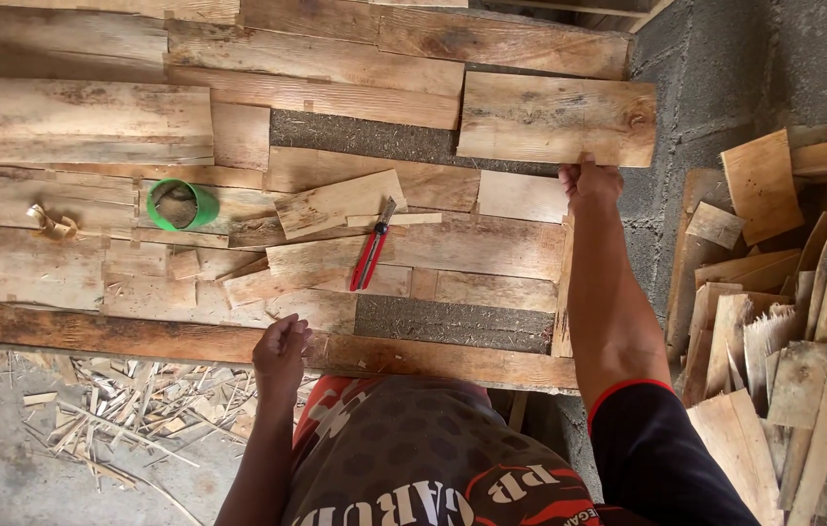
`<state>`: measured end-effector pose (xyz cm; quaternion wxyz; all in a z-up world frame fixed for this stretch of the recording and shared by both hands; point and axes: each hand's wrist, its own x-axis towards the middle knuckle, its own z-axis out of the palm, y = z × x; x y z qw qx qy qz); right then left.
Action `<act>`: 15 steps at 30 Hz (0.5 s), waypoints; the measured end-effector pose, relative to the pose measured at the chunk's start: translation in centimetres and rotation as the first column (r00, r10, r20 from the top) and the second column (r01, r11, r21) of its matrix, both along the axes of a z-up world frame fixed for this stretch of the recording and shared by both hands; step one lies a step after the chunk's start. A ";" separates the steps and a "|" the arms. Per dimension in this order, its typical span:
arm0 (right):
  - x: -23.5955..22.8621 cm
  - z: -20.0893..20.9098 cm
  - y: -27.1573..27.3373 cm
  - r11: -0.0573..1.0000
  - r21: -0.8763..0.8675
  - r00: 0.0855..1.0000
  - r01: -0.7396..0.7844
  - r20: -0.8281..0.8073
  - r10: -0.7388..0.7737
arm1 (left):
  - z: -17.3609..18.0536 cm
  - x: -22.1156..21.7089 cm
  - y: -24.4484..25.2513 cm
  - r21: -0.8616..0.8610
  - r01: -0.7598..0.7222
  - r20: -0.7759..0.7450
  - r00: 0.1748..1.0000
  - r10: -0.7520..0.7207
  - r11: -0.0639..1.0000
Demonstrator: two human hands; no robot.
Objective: Arranging and adhering small wood strips onto a wooden frame to create a mosaic or panel.
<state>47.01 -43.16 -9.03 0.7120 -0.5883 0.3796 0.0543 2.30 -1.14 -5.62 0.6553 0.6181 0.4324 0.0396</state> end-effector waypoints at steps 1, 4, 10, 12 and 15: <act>0.3 -0.6 -0.2 1.000 -0.001 1.000 0.002 -0.001 -0.002 | 0.5 0.3 0.0 -0.001 0.002 -0.001 1.000 -0.002 1.000; 0.8 -1.2 -0.2 1.000 -0.007 1.000 0.007 -0.017 -0.007 | 1.6 1.2 -0.1 0.034 0.032 -0.063 0.998 -0.029 0.999; 0.7 -1.4 0.0 0.999 -0.051 0.999 0.020 -0.044 -0.022 | 1.5 1.8 0.0 0.018 0.054 -0.091 0.994 -0.052 0.998; 0.8 -2.4 -0.4 0.998 -0.054 1.000 -0.018 -0.019 0.017 | 1.1 1.8 0.0 0.029 0.059 -0.095 0.994 -0.056 0.998; 0.6 -0.7 0.4 0.997 -0.076 0.998 0.000 -0.058 -0.005 | 0.5 1.7 0.1 0.021 0.059 -0.089 0.994 -0.057 0.998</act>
